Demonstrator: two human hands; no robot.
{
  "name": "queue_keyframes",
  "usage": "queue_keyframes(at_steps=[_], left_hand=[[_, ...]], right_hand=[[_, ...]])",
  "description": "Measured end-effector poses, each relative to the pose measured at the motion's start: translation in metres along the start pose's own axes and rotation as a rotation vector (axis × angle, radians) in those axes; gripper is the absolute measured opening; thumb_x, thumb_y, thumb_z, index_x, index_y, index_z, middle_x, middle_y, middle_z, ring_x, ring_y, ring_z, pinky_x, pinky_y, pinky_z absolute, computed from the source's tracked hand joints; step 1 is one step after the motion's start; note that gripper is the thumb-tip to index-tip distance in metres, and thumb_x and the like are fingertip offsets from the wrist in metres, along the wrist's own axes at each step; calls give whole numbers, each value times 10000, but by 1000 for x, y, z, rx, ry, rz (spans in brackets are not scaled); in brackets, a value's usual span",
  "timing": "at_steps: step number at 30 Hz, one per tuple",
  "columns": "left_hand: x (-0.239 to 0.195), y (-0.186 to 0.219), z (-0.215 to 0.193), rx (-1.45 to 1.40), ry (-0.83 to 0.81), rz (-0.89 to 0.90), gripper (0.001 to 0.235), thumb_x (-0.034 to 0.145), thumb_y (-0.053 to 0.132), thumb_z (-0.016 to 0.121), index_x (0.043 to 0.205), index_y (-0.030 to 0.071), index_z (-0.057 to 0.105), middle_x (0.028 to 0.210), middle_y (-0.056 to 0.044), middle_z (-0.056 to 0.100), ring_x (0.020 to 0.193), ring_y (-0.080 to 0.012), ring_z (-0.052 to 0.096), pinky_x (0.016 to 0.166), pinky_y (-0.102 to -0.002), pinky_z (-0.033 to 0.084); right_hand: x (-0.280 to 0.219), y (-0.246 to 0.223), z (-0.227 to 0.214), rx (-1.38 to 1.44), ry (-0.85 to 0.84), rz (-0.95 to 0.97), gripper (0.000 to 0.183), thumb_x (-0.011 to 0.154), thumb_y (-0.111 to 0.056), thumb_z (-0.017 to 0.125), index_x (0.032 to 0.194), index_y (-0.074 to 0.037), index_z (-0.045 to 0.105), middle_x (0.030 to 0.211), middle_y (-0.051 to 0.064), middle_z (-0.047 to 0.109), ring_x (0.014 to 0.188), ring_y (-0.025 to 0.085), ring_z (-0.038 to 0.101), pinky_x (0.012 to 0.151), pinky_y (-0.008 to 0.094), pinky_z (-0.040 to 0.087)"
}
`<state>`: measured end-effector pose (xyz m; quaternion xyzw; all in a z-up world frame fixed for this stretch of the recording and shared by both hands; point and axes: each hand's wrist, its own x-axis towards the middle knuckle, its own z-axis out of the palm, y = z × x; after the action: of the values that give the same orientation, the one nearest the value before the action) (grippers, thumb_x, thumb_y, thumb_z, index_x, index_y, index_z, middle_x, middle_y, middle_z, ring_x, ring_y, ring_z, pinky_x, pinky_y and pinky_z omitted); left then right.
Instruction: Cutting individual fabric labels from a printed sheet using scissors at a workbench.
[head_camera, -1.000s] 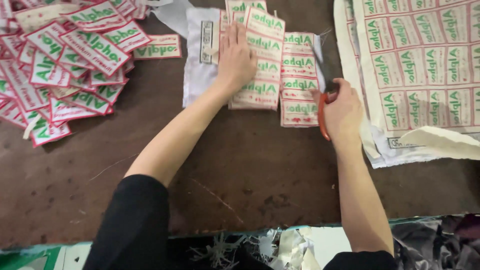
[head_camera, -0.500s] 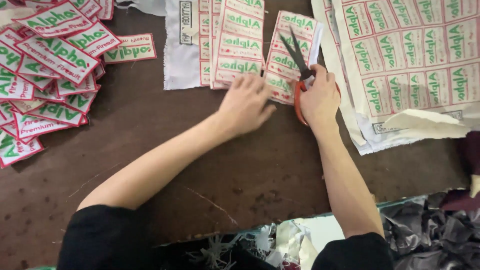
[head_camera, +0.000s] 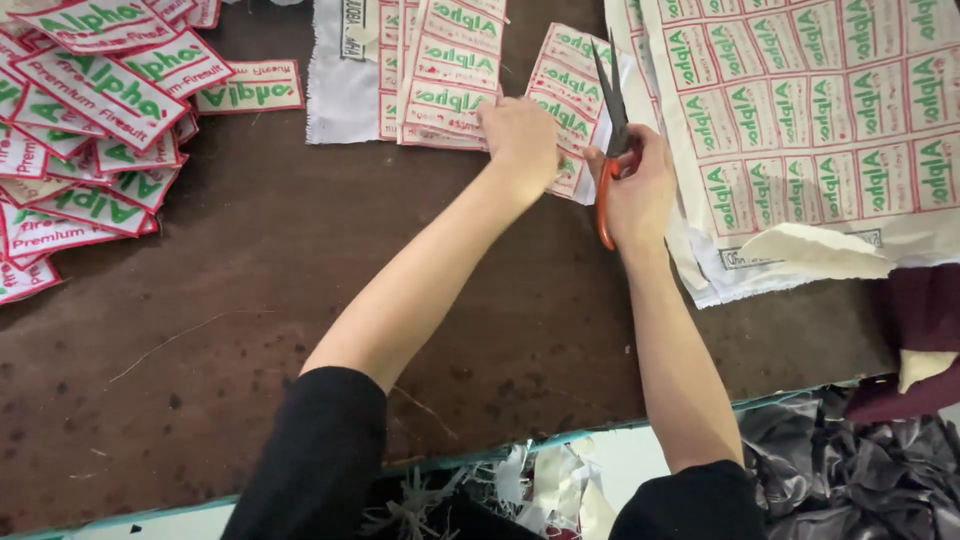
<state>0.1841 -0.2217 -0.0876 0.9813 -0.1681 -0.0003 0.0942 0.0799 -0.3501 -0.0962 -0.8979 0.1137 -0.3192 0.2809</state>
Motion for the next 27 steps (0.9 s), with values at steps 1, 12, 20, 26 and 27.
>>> queue_keyframes(at_steps=[1,12,20,26,27], left_hand=[[4,-8,6,-2,-1,0,341,890,263,555,1089,6,661,970,-192,669,917,-396,622,778,-547,338],[-86,-87,-39,-1451,47,42,509,794,281,836,1186,-4,681,1038,-164,739,1073,-307,721,950,-440,553],[-248,-151,-91,-1641,294,-93,328,1016,82,585,1322,8,494,1180,-191,670,1138,-274,631,964,-522,564],[-310,-151,-60,-2355,-30,-846,469,916,164,632,1341,-25,570,1242,-212,680,1104,-344,697,934,-495,572],[-310,-151,-55,-2444,-100,-772,585,857,209,642,1395,-11,575,1350,-195,667,1179,-334,664,989,-436,543]], right_hand=[[1,0,0,-2,-1,0,580,851,-438,931,1256,-119,667,900,88,622,775,282,705,729,403,571],[6,17,6,35,83,-53,533,863,-332,931,1248,-90,653,895,105,645,793,276,713,708,373,577],[6,16,8,75,-24,-60,504,901,-268,918,1282,-83,644,942,105,648,787,218,669,695,330,554],[-6,14,9,36,-132,-198,520,968,-170,871,1360,1,575,1080,148,626,858,231,617,751,317,534],[-7,2,5,32,-71,-295,528,983,-172,834,1362,61,550,1073,126,569,843,199,537,774,329,506]])
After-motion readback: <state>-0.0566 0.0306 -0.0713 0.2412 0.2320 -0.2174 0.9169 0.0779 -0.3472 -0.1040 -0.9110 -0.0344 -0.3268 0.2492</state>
